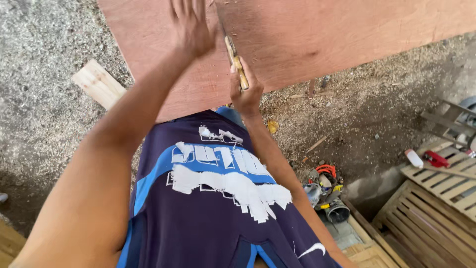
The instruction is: The person measures and marks a plywood panel with a tape measure and pencil, saws the panel with a hand saw, then lifts the cut panel and positions it against a wooden frame structure.
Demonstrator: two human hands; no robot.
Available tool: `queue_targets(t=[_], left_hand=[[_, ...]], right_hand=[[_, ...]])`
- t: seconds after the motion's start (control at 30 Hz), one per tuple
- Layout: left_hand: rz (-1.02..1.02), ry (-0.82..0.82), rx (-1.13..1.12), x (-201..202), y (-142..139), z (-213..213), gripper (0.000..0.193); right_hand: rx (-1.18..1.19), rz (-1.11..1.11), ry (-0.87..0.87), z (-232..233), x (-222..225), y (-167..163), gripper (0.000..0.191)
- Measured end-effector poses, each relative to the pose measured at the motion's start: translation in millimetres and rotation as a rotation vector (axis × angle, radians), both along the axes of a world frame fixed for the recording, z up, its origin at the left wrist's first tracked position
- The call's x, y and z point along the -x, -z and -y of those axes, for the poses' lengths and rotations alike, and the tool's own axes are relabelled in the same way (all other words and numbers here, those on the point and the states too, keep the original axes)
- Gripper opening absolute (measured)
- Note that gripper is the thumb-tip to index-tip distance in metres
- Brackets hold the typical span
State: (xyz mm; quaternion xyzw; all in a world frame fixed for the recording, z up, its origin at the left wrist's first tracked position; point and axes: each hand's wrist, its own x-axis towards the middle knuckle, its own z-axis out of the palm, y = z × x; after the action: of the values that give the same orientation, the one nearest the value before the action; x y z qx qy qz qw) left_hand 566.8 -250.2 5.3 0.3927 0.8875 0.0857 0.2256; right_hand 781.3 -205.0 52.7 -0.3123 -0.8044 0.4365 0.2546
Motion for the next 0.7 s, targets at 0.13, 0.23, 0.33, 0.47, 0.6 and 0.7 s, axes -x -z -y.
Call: queue_targets(t=[0.13,0.23,0.33,0.47,0.6,0.7], left_hand=[[-0.010,0.344,0.376,-118,-38,60,0.131],[-0.145,0.269,0.278,-171,-21,78,0.116],[-0.508,0.150,0.112,-186,23,73,0.085],[-0.444,0.084,0.059,-198,77,62,0.080],[-0.650,-0.003,0.063,-205,100,59,0.079],[-0.451,0.036,0.037,-206,106,58,0.079]], right_hand=[[0.005,-0.003,-0.042,1,-1,1,0.038],[0.017,-0.011,-0.110,-1,-6,3,0.043],[0.140,0.020,-0.223,-6,-5,4,0.054],[0.040,-0.046,-0.277,-7,-2,-7,0.054],[-0.070,-0.085,-0.238,11,-29,-40,0.049],[0.241,0.119,-0.166,34,-79,-72,0.054]])
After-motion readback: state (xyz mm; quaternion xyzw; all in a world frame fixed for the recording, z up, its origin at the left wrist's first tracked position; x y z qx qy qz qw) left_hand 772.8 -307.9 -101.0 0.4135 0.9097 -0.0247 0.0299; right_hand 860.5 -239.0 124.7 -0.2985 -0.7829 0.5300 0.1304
